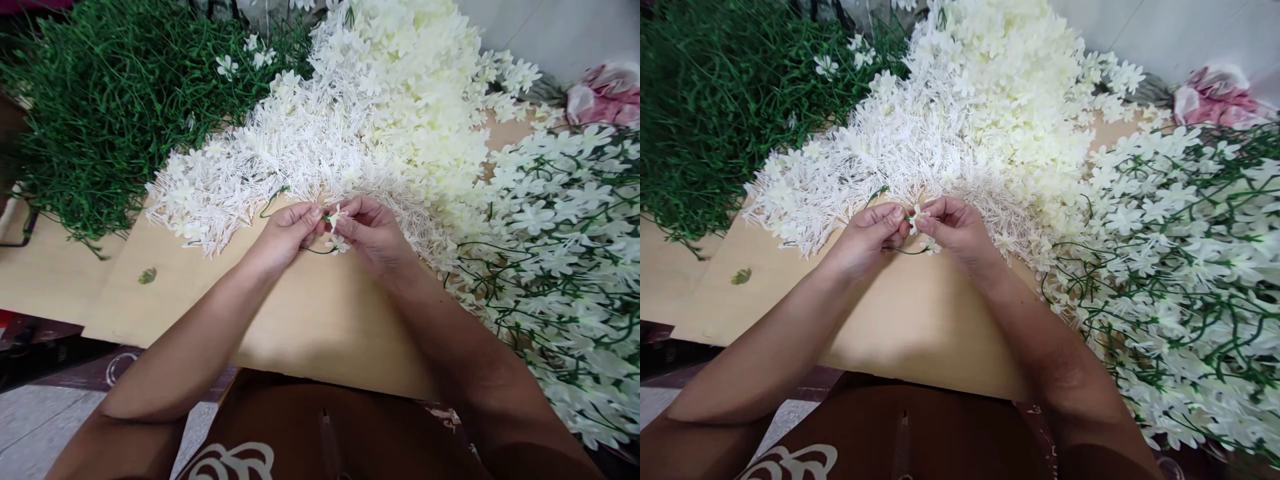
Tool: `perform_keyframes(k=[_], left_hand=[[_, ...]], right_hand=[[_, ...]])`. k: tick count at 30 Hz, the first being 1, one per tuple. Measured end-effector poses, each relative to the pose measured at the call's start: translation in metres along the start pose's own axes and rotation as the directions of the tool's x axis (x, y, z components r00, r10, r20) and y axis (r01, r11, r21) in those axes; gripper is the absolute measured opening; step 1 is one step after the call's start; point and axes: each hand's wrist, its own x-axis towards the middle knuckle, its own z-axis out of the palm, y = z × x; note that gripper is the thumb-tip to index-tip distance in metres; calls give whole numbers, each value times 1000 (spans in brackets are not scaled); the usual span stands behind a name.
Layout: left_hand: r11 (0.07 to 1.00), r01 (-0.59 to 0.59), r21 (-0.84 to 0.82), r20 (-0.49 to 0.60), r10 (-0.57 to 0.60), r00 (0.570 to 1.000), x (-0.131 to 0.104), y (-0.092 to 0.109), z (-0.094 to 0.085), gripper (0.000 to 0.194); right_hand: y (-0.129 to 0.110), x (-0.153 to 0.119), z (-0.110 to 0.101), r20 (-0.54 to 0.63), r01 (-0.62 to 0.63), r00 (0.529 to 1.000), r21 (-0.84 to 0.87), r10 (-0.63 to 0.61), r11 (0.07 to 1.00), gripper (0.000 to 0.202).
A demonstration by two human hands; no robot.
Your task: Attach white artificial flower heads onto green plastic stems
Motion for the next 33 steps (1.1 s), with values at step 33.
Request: perform_keyframes(k=[33], left_hand=[[968, -232, 93, 283, 198, 939, 3, -10, -10, 48]], right_hand=[[-10, 3, -16, 347, 215, 927, -176, -144, 961, 17]])
